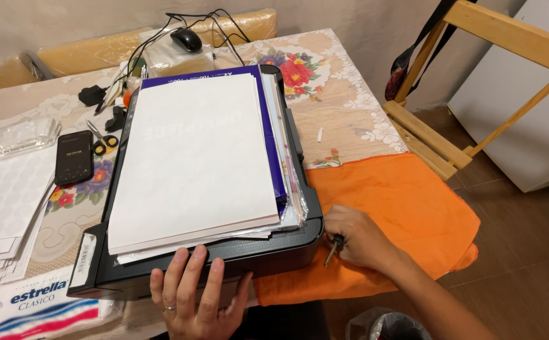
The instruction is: The person uses a screwdriver to remove screws from the front panel of a printer. They then detach the front cover and set it aside on the table.
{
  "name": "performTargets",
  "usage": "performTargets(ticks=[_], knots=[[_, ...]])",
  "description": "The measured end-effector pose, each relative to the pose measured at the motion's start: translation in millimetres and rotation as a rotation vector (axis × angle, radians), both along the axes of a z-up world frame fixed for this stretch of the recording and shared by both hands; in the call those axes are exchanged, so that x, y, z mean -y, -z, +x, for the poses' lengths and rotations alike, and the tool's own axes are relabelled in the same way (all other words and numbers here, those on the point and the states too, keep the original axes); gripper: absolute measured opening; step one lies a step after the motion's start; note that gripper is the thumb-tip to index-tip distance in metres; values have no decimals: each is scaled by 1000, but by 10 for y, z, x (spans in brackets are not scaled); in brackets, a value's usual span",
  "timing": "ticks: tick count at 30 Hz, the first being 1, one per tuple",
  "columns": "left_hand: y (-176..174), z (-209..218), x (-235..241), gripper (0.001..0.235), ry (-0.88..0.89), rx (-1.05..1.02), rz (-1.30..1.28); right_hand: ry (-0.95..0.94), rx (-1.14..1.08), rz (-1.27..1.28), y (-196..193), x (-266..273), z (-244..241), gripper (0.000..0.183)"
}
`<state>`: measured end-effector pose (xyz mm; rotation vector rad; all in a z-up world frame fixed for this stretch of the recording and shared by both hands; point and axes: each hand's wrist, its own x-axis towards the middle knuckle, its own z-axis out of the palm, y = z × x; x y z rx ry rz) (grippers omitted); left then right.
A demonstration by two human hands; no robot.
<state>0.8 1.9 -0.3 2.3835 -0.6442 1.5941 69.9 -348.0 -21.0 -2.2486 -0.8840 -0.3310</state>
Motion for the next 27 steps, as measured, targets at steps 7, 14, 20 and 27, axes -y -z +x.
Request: performTargets(ticks=[7, 14, 20, 27], knots=[[60, 37, 21, 53, 2, 28, -32, 100, -91, 175, 138, 152, 107, 45], [108, 20, 9, 53, -18, 0, -48, 605, -86, -89, -491, 997, 1232, 15], [126, -13, -20, 55, -31, -40, -38, 747, -306, -403, -512, 1126, 1790, 14], [140, 4, -65, 54, -5, -29, -19, 762, -424, -142, -532, 1203, 1513, 38]])
